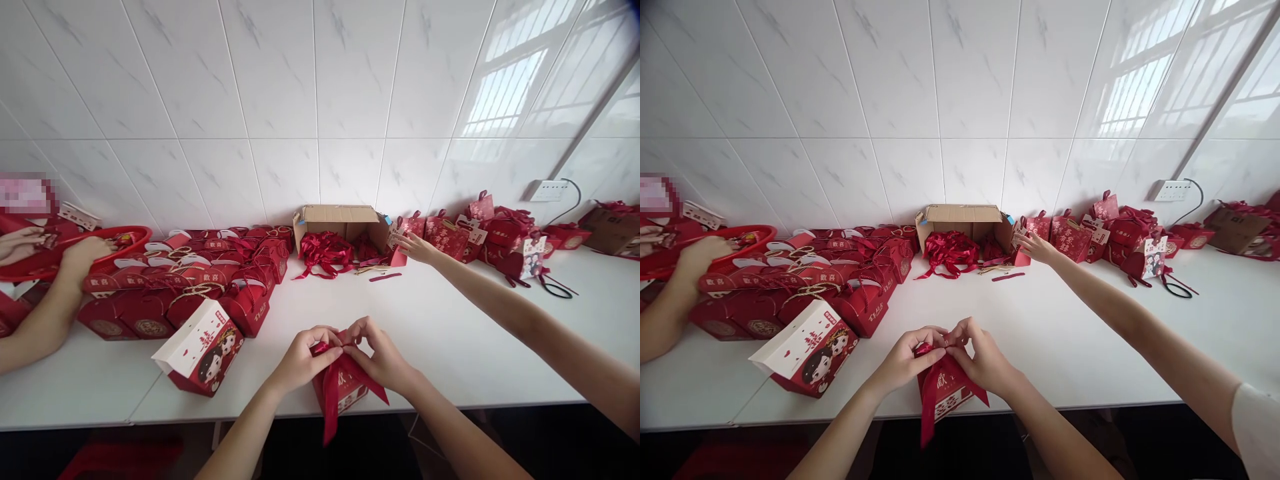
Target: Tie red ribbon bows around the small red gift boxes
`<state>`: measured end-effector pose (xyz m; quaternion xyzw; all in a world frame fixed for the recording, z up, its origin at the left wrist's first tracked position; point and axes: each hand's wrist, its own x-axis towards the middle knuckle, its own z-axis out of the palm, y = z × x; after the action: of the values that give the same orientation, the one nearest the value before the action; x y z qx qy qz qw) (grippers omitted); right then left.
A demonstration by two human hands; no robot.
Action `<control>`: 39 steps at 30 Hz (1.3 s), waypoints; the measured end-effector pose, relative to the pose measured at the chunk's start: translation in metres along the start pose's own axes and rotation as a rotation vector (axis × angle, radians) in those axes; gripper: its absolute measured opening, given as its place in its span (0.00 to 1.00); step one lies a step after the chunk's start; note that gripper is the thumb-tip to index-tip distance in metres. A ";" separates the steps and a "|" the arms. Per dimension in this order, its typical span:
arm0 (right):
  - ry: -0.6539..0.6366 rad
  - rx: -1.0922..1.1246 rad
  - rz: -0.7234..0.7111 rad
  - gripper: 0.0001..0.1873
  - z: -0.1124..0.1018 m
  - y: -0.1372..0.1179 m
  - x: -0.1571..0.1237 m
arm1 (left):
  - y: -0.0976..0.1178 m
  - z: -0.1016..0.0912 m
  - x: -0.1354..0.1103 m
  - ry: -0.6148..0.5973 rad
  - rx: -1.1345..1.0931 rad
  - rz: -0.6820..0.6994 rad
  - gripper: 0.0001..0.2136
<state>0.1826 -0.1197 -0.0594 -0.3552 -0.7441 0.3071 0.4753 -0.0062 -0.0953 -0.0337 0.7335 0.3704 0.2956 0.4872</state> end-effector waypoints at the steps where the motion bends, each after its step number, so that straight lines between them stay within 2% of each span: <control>1: 0.003 0.004 0.014 0.07 0.000 0.000 0.000 | -0.001 0.000 0.000 0.002 -0.013 -0.014 0.07; 10: 0.076 -0.001 0.077 0.07 0.000 0.007 -0.002 | -0.012 -0.003 -0.001 0.006 -0.113 0.004 0.06; 18: 0.069 0.007 0.086 0.05 -0.002 0.001 0.001 | -0.003 0.000 -0.002 0.055 -0.064 -0.020 0.13; 23: 0.085 0.060 0.148 0.06 -0.001 0.005 0.000 | -0.006 0.006 -0.001 0.102 -0.075 -0.049 0.10; 30: 0.131 0.146 0.211 0.10 0.001 0.011 -0.005 | -0.008 0.006 0.000 0.095 -0.121 -0.075 0.10; 34: 0.154 0.181 0.228 0.11 0.002 0.011 -0.006 | -0.007 0.005 -0.001 0.087 -0.146 -0.041 0.10; 39: 0.140 0.147 0.217 0.10 0.001 0.007 -0.002 | -0.005 0.005 -0.001 0.123 -0.214 -0.033 0.14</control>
<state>0.1840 -0.1178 -0.0663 -0.4182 -0.6418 0.3850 0.5147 -0.0040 -0.0978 -0.0405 0.6516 0.3780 0.3698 0.5438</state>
